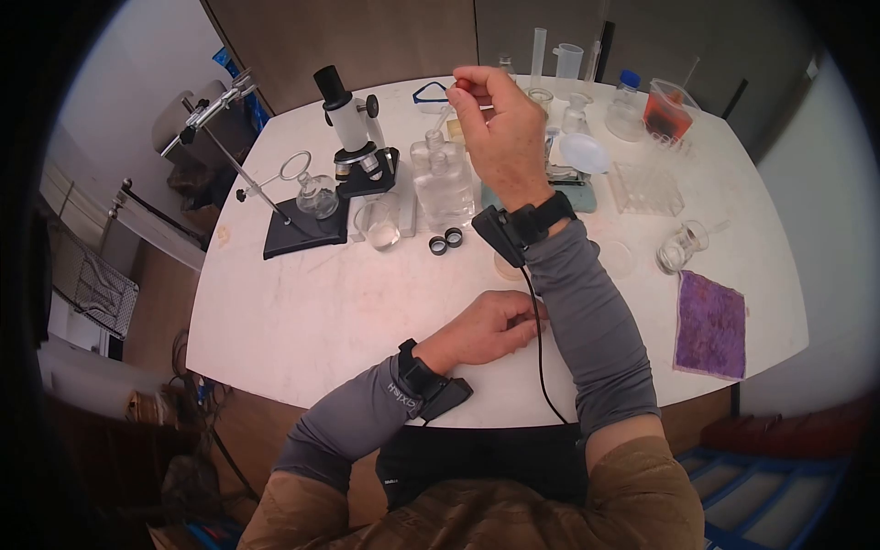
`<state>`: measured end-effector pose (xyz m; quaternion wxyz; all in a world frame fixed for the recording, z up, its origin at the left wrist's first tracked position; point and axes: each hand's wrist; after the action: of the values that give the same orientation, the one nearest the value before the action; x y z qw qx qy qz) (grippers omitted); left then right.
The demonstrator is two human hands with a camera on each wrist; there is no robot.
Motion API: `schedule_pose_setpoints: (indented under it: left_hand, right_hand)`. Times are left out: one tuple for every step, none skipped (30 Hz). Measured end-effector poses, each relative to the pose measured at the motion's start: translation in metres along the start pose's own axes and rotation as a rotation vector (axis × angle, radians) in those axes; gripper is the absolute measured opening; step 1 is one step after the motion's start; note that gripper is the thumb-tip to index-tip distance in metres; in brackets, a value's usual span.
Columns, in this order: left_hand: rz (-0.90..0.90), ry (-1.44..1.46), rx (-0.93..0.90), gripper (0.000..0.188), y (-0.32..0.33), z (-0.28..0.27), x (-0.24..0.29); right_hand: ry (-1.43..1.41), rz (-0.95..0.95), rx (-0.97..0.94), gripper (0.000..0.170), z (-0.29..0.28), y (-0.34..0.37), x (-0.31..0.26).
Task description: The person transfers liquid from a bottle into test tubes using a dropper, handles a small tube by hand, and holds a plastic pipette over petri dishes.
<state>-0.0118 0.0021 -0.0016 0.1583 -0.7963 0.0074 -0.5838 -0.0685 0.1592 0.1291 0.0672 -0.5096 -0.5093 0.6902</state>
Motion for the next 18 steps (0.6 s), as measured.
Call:
schedule_pose_setpoints:
  left_hand:
    - [0.015, 0.003, 0.006, 0.019, 0.0, 0.0, 0.0]
    - [0.03, 0.006, 0.012, 0.019, -0.001, 0.001, 0.0]
    - [0.029, 0.005, 0.016, 0.019, -0.001, 0.001, 0.0]
    - [0.002, 0.036, 0.013, 0.018, 0.0, 0.002, 0.0]
    - [-0.025, 0.068, 0.011, 0.017, 0.0, 0.002, 0.001]
    - [-0.026, 0.069, 0.015, 0.017, 0.0, 0.002, 0.002]
    - [-0.018, 0.059, 0.017, 0.016, 0.0, 0.001, 0.003]
    - [-0.01, 0.05, 0.019, 0.016, 0.0, 0.001, 0.003]
    - [-0.011, 0.05, 0.022, 0.016, 0.0, 0.001, 0.002]
    - [0.001, 0.038, 0.026, 0.015, 0.0, 0.002, 0.001]
    - [0.013, 0.026, 0.031, 0.013, 0.0, 0.002, 0.0]
    - [0.013, 0.025, 0.035, 0.013, 0.0, 0.002, -0.001]
    - [0.015, 0.02, 0.035, 0.013, 0.0, 0.003, -0.002]
    - [0.017, 0.016, 0.036, 0.012, 0.0, 0.003, -0.004]
    - [0.018, 0.013, 0.04, 0.012, 0.0, 0.004, -0.005]
    - [0.029, 0.01, 0.045, 0.012, 0.0, 0.005, -0.006]
    - [0.041, 0.008, 0.05, 0.012, 0.0, 0.005, -0.007]
    - [0.042, 0.007, 0.055, 0.012, 0.0, 0.006, -0.008]
  right_hand:
    - [0.0, 0.003, -0.009, 0.023, 0.002, 0.001, 0.002]
    - [-0.003, 0.003, -0.012, 0.023, 0.003, 0.001, 0.004]
    - [0.013, 0.009, -0.024, 0.022, 0.004, 0.002, 0.005]
    - [0.029, 0.015, -0.035, 0.022, 0.005, 0.003, 0.007]
    - [0.027, 0.016, -0.039, 0.022, 0.006, 0.003, 0.01]
    - [0.03, 0.016, -0.056, 0.022, 0.007, 0.004, 0.013]
    - [0.034, 0.016, -0.072, 0.022, 0.007, 0.005, 0.015]
    - [0.032, 0.017, -0.075, 0.022, 0.008, 0.005, 0.016]
    - [0.028, 0.014, -0.08, 0.022, 0.009, 0.006, 0.016]
    - [0.024, 0.01, -0.085, 0.022, 0.009, 0.007, 0.016]
    - [0.022, 0.009, -0.088, 0.022, 0.01, 0.007, 0.017]
    - [0.02, 0.014, -0.093, 0.021, 0.011, 0.008, 0.019]
    - [0.019, 0.02, -0.098, 0.021, 0.011, 0.009, 0.02]
    - [0.016, 0.018, -0.101, 0.021, 0.012, 0.009, 0.021]
    - [0.01, 0.023, -0.102, 0.02, 0.012, 0.01, 0.021]
    - [0.004, 0.028, -0.104, 0.02, 0.013, 0.011, 0.021]
    - [0.002, 0.026, -0.107, 0.02, 0.014, 0.011, 0.022]
    - [0.005, 0.025, -0.108, 0.019, 0.014, 0.012, 0.022]
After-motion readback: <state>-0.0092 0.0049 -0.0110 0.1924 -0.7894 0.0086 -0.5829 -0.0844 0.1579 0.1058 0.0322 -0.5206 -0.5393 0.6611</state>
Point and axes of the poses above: each hand's wrist, its own y-axis away from the middle knuckle, its own z-axis out of the palm, x = y × z, and after that the axes turned 1 degree about x, right-handed
